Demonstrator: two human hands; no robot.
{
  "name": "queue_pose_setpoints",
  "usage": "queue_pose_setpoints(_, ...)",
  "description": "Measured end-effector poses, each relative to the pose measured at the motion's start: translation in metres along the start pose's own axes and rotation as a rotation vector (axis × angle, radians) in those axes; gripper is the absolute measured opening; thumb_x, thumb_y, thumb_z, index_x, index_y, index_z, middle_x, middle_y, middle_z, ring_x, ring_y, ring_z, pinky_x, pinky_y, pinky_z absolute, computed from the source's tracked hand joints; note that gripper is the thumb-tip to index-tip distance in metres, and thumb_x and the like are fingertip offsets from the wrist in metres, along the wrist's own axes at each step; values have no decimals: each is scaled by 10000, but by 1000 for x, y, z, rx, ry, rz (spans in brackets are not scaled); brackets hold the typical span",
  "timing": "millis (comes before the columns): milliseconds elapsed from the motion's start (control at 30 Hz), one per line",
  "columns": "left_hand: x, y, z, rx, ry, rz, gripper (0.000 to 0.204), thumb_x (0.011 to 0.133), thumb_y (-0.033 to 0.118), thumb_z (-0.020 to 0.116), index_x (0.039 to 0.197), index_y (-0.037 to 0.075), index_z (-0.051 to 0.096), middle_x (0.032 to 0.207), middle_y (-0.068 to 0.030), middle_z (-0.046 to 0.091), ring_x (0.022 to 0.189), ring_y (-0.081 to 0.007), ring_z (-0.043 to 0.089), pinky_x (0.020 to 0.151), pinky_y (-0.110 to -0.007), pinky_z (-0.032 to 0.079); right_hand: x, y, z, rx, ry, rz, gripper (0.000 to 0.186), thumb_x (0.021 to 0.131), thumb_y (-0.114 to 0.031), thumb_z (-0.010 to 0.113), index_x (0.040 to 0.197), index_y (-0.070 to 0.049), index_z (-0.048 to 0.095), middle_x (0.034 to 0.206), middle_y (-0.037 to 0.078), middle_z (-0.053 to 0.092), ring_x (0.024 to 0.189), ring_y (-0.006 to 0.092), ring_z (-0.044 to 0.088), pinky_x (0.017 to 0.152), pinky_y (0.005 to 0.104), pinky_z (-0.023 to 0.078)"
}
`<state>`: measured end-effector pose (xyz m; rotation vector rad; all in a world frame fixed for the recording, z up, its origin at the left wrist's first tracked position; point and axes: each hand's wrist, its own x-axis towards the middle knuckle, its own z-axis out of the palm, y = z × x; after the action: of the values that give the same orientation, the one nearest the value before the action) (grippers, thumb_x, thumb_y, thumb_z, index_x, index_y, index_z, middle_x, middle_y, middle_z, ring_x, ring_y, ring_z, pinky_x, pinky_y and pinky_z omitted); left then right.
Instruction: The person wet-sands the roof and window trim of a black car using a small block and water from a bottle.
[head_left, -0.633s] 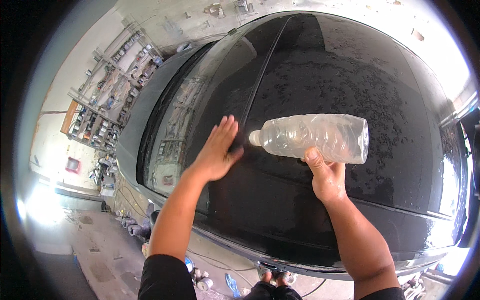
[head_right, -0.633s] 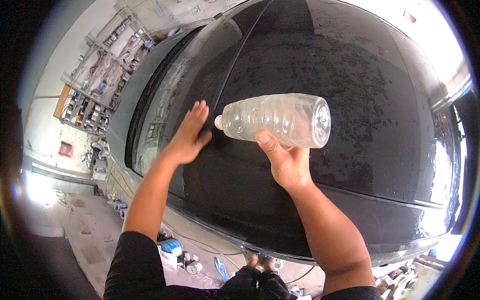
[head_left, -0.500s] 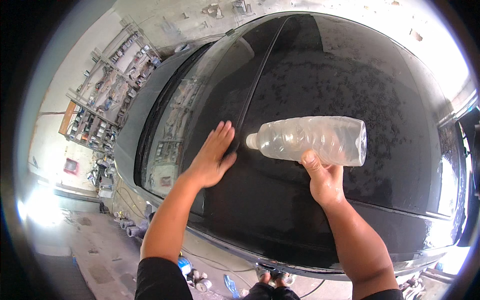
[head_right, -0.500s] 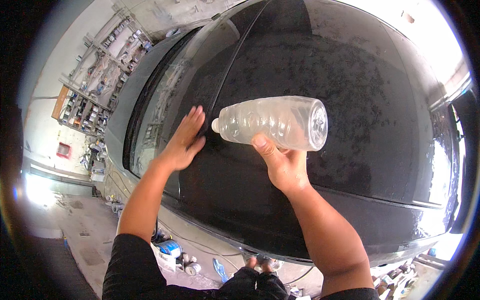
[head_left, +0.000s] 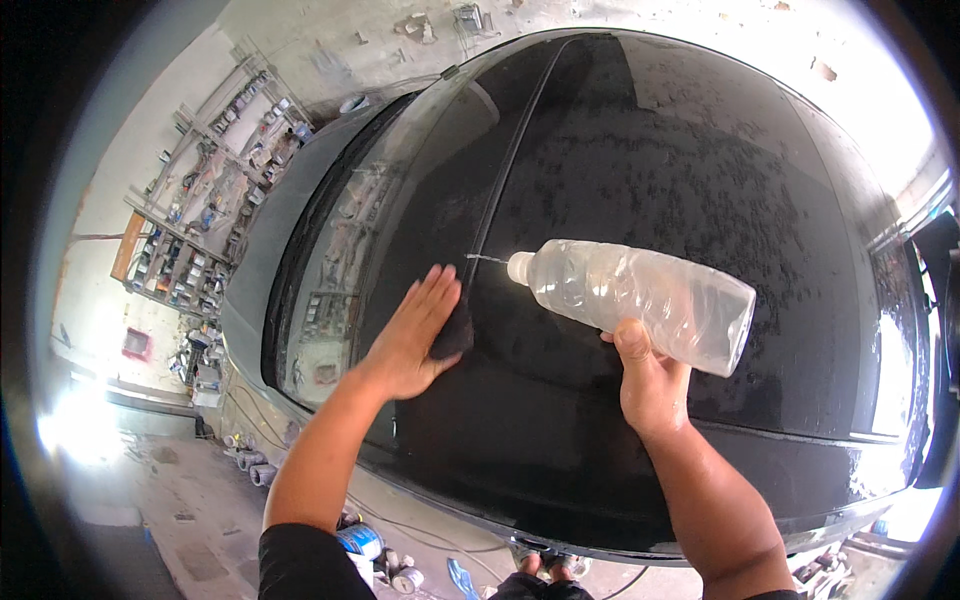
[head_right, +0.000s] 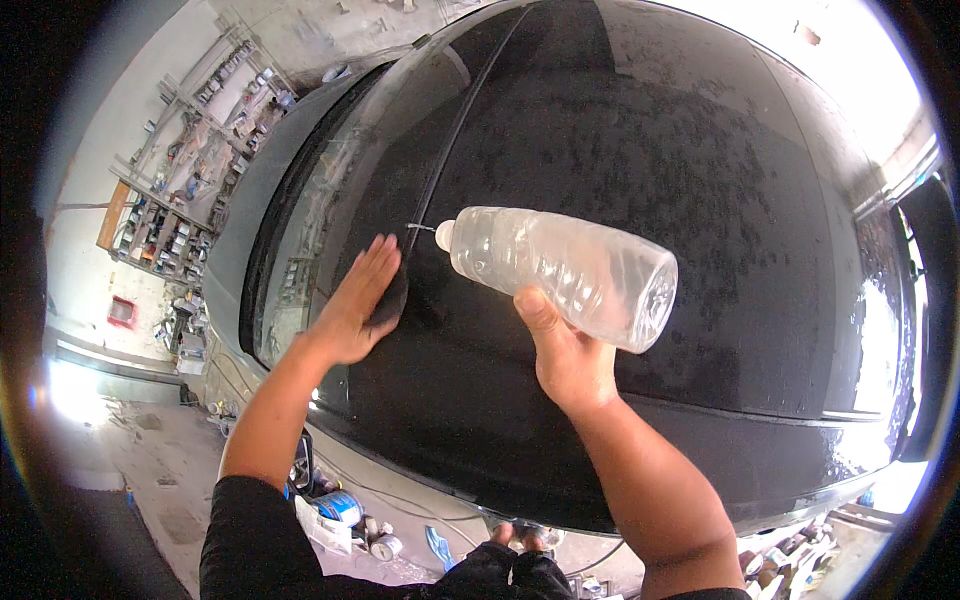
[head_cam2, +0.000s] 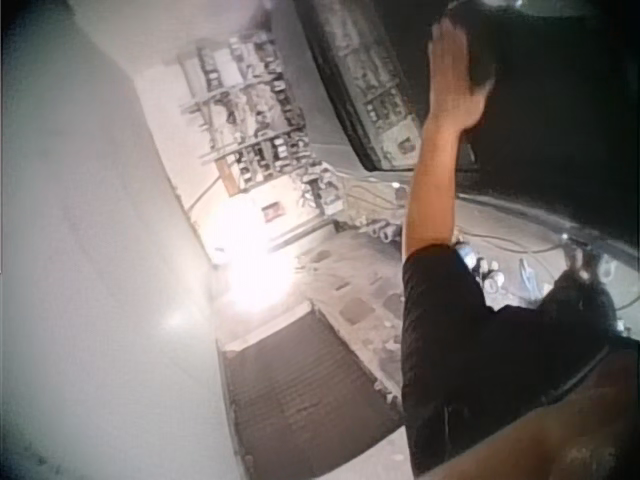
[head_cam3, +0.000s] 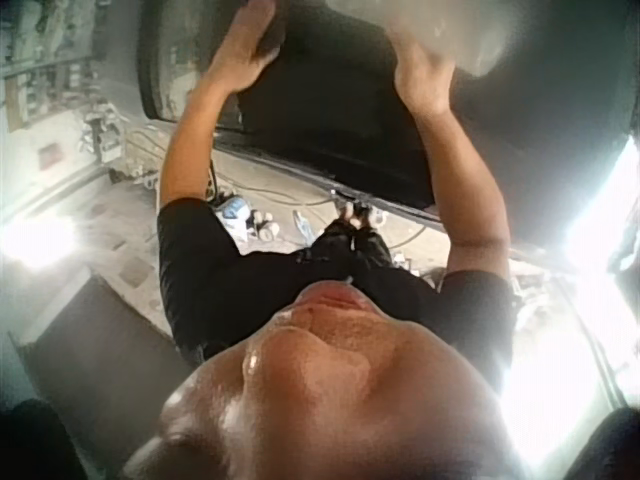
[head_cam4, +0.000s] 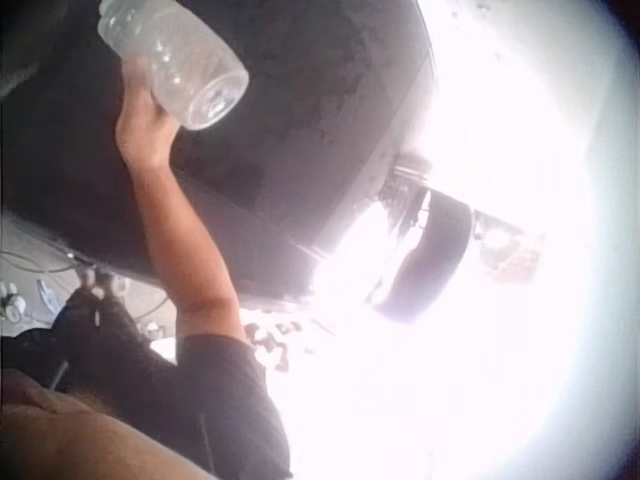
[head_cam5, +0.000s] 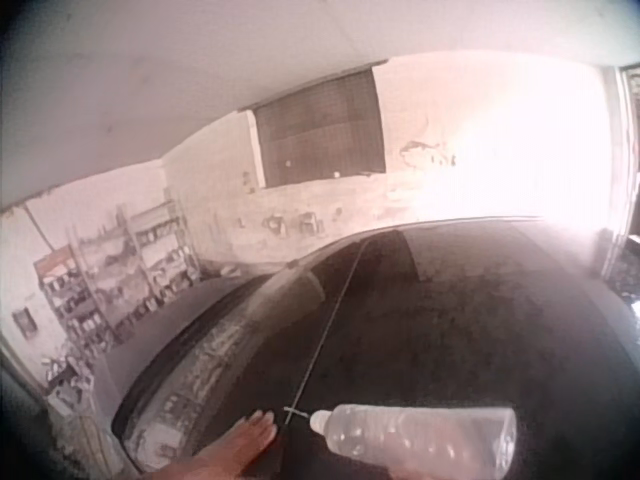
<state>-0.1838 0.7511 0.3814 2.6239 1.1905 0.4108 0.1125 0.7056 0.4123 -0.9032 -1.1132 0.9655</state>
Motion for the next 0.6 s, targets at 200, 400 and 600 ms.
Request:
queue_pose_setpoints(200,65,-46,-9,81,14,3,769,859,118,624,1501,72,204,1573,-137,172,1455,-329,146,1177,-453,146,-3,4,6,-98,45,-21,528,869,-367,695,1174,20,508,1049,126,574,934,211,565,820,361,465)
queue_pose_setpoints(400,61,-33,-3,67,22,9,692,907,256,610,1458,5,273,1534,-181,254,1442,-333,184,1167,-448,172,-1,0,0,-70,5,37,576,853,-389,710,1192,12,474,1054,127,564,941,220,562,829,375,457)
queue_pose_setpoints(600,98,-53,-11,65,50,22,642,948,324,534,1449,1,296,1538,-170,254,1441,-328,191,1165,-431,179,0,-8,1,-197,-51,-27,580,848,-384,715,1193,15,474,1053,134,568,944,240,565,841,379,450)
